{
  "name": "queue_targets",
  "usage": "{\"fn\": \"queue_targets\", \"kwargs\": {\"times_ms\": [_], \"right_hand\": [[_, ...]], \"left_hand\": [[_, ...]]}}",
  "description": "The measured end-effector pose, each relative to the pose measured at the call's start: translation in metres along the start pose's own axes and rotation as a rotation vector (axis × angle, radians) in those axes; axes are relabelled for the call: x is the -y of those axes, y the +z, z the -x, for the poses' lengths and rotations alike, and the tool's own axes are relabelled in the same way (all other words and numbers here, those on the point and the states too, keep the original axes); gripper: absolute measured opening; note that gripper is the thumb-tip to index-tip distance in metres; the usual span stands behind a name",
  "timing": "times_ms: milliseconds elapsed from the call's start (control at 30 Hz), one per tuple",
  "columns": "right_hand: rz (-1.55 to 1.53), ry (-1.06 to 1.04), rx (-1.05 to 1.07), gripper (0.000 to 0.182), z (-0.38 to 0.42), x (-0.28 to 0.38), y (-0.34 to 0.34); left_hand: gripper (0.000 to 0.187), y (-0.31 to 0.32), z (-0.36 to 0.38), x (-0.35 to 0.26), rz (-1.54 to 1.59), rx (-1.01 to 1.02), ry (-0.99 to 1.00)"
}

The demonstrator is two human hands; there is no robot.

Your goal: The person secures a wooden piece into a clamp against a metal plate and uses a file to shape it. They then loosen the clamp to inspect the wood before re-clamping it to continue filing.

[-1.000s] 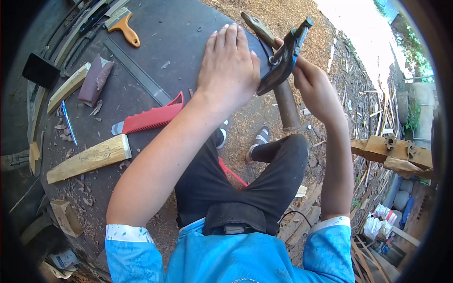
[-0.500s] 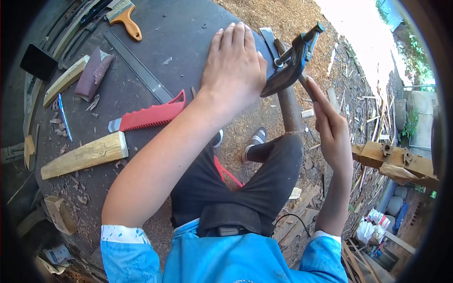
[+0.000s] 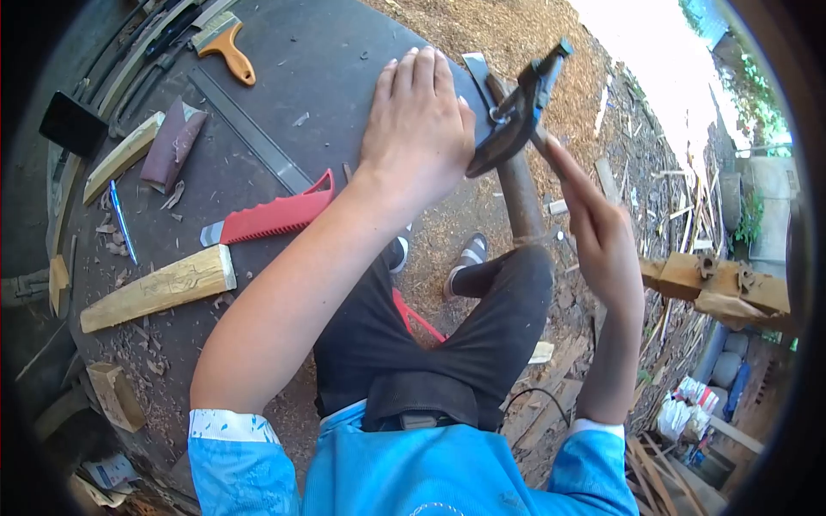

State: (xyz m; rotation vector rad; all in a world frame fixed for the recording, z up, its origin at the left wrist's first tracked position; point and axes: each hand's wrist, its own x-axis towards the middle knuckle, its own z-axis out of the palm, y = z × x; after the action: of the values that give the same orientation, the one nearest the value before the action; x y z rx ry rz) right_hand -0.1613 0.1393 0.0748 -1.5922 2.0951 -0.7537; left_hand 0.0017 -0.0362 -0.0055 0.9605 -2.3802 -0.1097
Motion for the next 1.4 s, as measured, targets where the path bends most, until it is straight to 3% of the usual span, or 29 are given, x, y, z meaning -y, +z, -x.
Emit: {"fn": "queue_targets", "kwargs": {"times_ms": [200, 233, 300, 367, 467, 533, 600, 667, 700, 800, 900, 1067, 1200, 1300, 1400], "right_hand": [[0.156, -0.071, 0.025, 0.044, -0.116, -0.014, 0.029], [0.171, -0.014, 0.060, 0.044, -0.103, -0.004, 0.022], [0.061, -0.277, -0.144, 0.043, -0.053, -0.020, 0.015], [0.126, 0.055, 0.053, 0.042, 0.021, -0.027, -0.019], [-0.381, 0.366, 0.004, 0.050, 0.105, -0.062, -0.027], [-1.023, 0.546, -0.131, 0.055, 0.143, -0.068, -0.033], [-1.303, 0.426, -0.158, 0.050, 0.165, -0.061, -0.022], [-1.576, 0.303, -0.085, 0.043, 0.180, -0.060, -0.015], [-1.643, 0.264, -0.103, 0.036, 0.183, -0.053, -0.008], [-1.676, 0.283, -0.136, 0.037, 0.198, -0.040, 0.001], [-1.758, 0.255, -0.093, 0.041, 0.214, -0.038, 0.007], [-1.778, 0.198, -0.036, 0.046, 0.226, -0.033, 0.009], [-1.748, 0.186, -0.002, 0.049, 0.227, -0.027, 0.012], [-1.729, 0.205, 0.012, 0.053, 0.228, -0.023, 0.015], [-1.689, 0.205, -0.001, 0.055, 0.229, -0.024, 0.020]], "left_hand": [[0.057, -0.003, -0.002, 0.005, 0.015, 0.004, 0.014], [0.056, -0.003, -0.002, 0.006, 0.021, 0.010, 0.015], [0.056, -0.002, -0.006, 0.002, 0.033, -0.001, 0.019], [0.054, -0.002, -0.005, 0.003, 0.017, -0.016, 0.021], [0.055, -0.003, -0.007, 0.004, 0.016, 0.034, 0.040], [0.055, 0.004, -0.009, 0.013, 0.027, -0.007, 0.100], [0.052, 0.007, -0.012, 0.024, -0.052, -0.090, 0.228], [0.048, -0.016, -0.020, 0.002, 0.323, -0.174, 0.054], [0.047, -0.030, -0.024, -0.006, 0.501, -0.212, -0.039], [0.041, -0.055, -0.030, -0.021, 0.695, -0.483, 0.108], [0.037, -0.088, -0.022, -0.043, 0.698, -0.680, 0.357], [0.034, -0.124, 0.029, -0.111, 0.916, -0.148, 0.428], [0.035, -0.118, 0.059, -0.171, 1.037, 0.273, 0.153], [0.039, -0.095, 0.071, -0.195, 1.349, 0.406, -0.064], [0.037, -0.085, 0.075, -0.209, 1.467, 0.438, -0.146]]}}
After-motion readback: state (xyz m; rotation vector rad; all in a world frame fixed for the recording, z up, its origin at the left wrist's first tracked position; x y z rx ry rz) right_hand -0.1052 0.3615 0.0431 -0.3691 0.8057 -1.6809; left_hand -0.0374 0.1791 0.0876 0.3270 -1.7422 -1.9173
